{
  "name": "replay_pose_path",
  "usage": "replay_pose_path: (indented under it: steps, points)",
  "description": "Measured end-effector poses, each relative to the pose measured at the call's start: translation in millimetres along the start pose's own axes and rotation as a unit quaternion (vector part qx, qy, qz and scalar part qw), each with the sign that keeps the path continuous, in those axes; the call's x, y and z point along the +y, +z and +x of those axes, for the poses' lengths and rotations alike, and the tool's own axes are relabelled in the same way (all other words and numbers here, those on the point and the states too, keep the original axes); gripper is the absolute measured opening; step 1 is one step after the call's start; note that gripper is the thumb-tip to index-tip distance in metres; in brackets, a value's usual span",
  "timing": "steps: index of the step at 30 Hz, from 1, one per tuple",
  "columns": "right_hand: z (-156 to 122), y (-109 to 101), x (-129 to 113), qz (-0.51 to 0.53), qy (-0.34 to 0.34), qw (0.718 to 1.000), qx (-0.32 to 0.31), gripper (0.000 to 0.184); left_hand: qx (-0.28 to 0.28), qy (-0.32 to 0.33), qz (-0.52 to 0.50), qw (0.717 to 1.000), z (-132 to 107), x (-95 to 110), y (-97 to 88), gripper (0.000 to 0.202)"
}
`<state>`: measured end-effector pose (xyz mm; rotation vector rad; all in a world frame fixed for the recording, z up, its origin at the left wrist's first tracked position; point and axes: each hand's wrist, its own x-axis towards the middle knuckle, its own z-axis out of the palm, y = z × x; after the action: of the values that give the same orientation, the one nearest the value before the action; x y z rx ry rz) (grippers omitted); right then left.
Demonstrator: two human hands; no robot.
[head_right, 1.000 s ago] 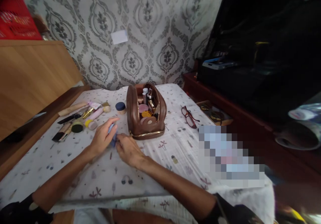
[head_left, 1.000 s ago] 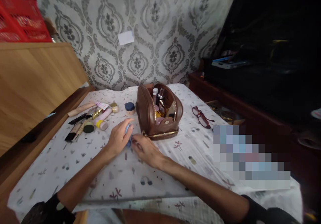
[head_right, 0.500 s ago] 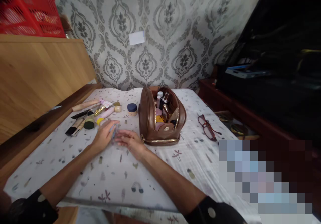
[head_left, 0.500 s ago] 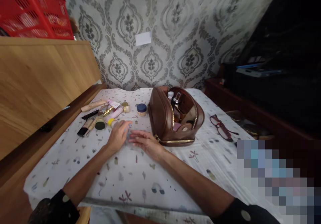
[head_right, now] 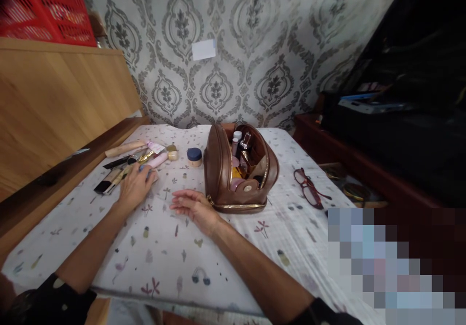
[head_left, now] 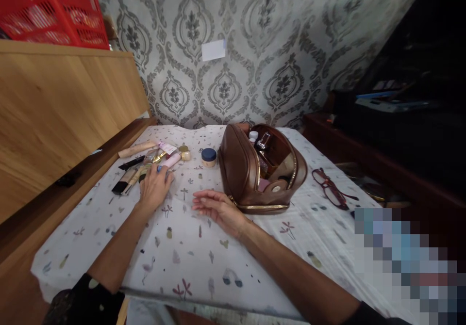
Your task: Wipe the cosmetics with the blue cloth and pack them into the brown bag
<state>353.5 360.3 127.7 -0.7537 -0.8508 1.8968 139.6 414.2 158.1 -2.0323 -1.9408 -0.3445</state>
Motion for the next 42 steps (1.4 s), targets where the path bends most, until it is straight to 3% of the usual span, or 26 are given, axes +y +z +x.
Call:
replay_pose_path:
  steps: [5, 11, 19, 23, 28, 33, 38, 42]
  points:
    - [0, -1, 0, -0.002, -0.005, 1.000, -0.003, 0.034, -0.003, 0.009, -0.045, 0.999, 2, -9, 5.2, 0.035]
    - [2, -2, 2, 0.006, -0.008, 1.000, 0.006, 0.033, 0.053, 0.034, -0.181, 0.981, 2, -12, 14.9, 0.029]
    - [0, 2, 2, 0.012, -0.014, 0.999, 0.049, 0.038, -0.009, 0.034, -0.382, 0.924, 5, -7, 17.7, 0.036]
    - [-2, 3, 1, 0.014, -0.013, 0.998, 0.053, 0.041, -0.017, 0.053, -0.418, 0.907, 4, -6, 16.6, 0.034]
    - [0, 2, 6, 0.014, -0.025, 0.998, 0.048, 0.053, -0.109, 0.112, -0.407, 0.900, -1, -2, 10.4, 0.033]
    - [3, 0, 11, 0.007, -0.052, 0.999, 0.013, 0.074, -0.140, 0.153, -0.428, 0.880, -8, 3, 4.8, 0.038]
    - [9, -4, 18, -0.036, -0.084, 0.996, 0.007, 0.072, -0.175, 0.136, -0.456, 0.862, -19, 15, -0.8, 0.039]
    - [11, -1, 22, -0.084, -0.075, 0.993, 0.018, 0.064, -0.140, 0.136, -0.456, 0.868, -28, 24, -2.7, 0.037]
